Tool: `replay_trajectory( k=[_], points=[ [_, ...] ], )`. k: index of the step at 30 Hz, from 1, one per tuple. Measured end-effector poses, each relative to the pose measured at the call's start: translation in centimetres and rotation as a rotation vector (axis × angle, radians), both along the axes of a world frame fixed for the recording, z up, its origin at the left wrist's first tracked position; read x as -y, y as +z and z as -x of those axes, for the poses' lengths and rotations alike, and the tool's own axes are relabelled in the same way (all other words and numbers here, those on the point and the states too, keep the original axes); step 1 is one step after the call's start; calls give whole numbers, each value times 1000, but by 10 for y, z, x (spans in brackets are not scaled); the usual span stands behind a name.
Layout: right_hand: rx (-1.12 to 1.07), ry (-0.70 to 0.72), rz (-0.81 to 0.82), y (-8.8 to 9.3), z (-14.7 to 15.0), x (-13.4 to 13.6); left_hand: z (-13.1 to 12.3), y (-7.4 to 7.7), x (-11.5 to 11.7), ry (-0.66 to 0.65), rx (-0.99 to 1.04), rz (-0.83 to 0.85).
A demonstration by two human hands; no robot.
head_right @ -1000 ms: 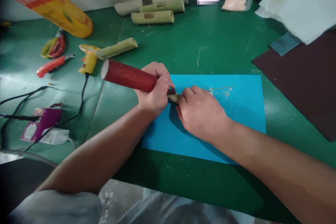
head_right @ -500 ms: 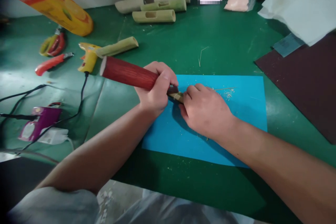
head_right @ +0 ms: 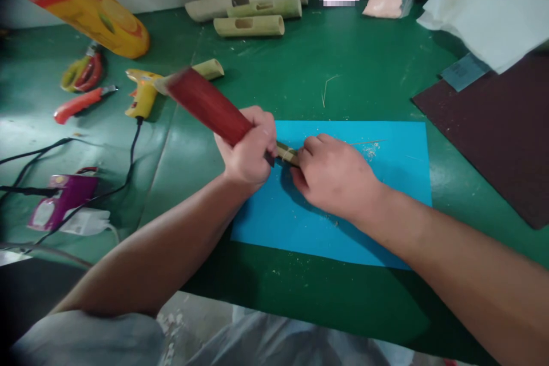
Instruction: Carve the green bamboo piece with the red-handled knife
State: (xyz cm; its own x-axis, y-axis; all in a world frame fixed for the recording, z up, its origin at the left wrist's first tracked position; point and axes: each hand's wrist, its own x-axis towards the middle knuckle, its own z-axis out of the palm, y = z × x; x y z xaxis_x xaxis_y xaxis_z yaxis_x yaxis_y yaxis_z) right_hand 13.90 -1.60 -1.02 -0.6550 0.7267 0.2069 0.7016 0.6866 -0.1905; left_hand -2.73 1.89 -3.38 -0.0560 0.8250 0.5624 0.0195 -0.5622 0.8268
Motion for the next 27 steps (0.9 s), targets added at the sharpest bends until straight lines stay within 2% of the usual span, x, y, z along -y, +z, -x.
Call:
replay_trajectory(
  k=[5,10,15,23,27],
  points=[
    [5,-28,-14,0,-3,-3,-4,2,-3,83,114,50],
    [-32,-28,-24,-2,-4,-2,0,3,-6,11,-26,51],
    [-40,10,-51,-2,-7,-3,5,0,-5,28,-137,-8],
    [20,97,-13,0,-15,-10,12,14,2,-14,-419,-131],
    [20,110,-15,0,-14,-11,13,10,2,-2,-384,-150]
  ],
)
